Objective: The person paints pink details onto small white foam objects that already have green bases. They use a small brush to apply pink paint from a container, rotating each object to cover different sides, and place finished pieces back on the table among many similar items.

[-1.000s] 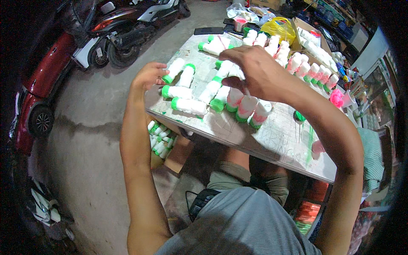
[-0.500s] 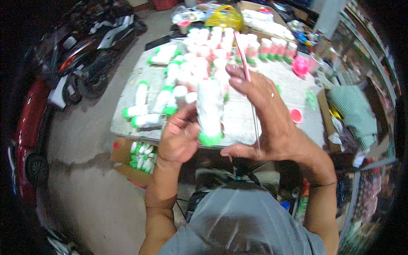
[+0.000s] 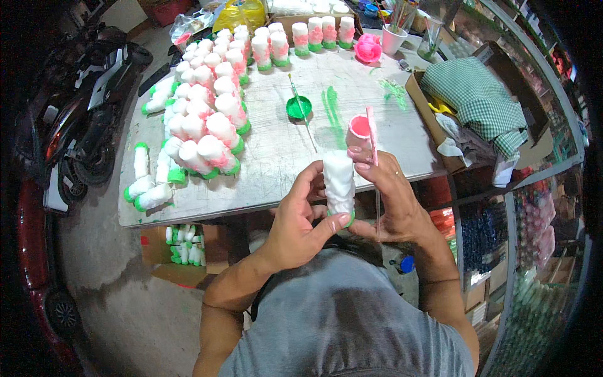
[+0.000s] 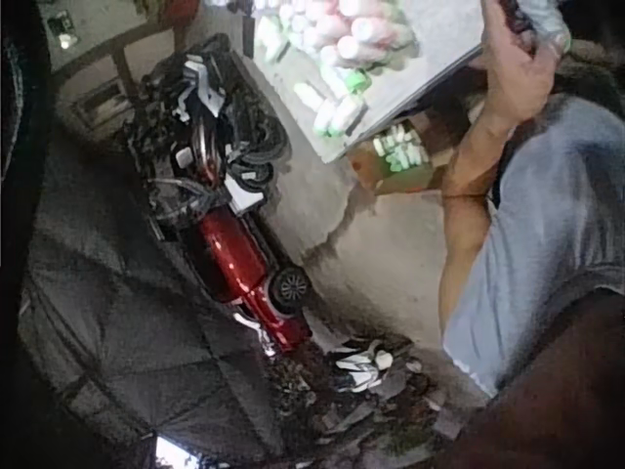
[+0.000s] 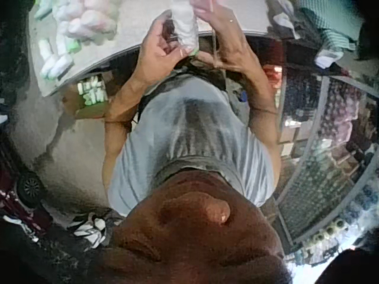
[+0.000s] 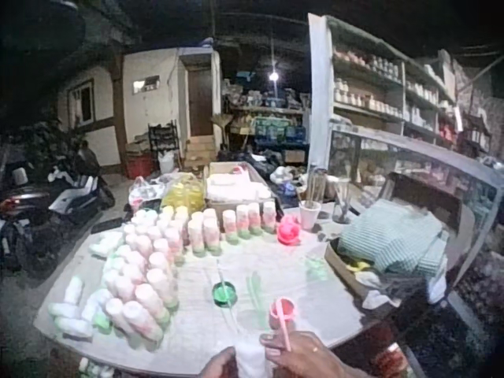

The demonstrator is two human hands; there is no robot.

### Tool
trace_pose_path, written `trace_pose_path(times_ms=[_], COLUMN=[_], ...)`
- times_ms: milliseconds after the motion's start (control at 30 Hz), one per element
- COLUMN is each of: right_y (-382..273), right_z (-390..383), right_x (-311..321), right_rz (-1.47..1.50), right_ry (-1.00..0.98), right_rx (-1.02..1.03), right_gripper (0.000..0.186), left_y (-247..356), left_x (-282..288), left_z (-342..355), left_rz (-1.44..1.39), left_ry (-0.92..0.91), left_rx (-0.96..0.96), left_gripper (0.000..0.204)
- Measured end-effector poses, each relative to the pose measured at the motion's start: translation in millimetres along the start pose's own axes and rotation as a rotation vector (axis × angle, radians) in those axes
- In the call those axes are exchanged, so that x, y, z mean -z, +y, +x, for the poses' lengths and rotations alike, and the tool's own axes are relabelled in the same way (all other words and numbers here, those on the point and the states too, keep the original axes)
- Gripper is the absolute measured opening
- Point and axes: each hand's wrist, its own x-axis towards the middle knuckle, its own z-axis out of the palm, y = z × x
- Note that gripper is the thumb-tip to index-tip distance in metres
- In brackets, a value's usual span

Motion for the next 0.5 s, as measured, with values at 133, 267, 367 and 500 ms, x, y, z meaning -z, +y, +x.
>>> trace_pose_path(times_ms=[133,267,367,500], right_y=[9,9,6,10], right_z=[-15,-30,-25,-23], right_x=[-4,-17,-10,14], right_rz=[0.202,0.379,0.273,0.381], right_ry=[0.077,0.039,-0.03,-0.011], right_rx=[-0.075,-0.197,-0.116,-0.23], right_gripper=[0.106,0.107,0.107,0.084], left_y=[16,9,-4,-6], left_x=[6,11,17,21], left_z=[1,1,-6,0], left_rz=[0.003,0.016,0.078,0.015], left_ry=[-0.151,-0.21,-0.202,-0.179], left_rx=[0.087,0.086,0.039,-0.021], left_gripper=[0.131,0.13,0.124,0.118])
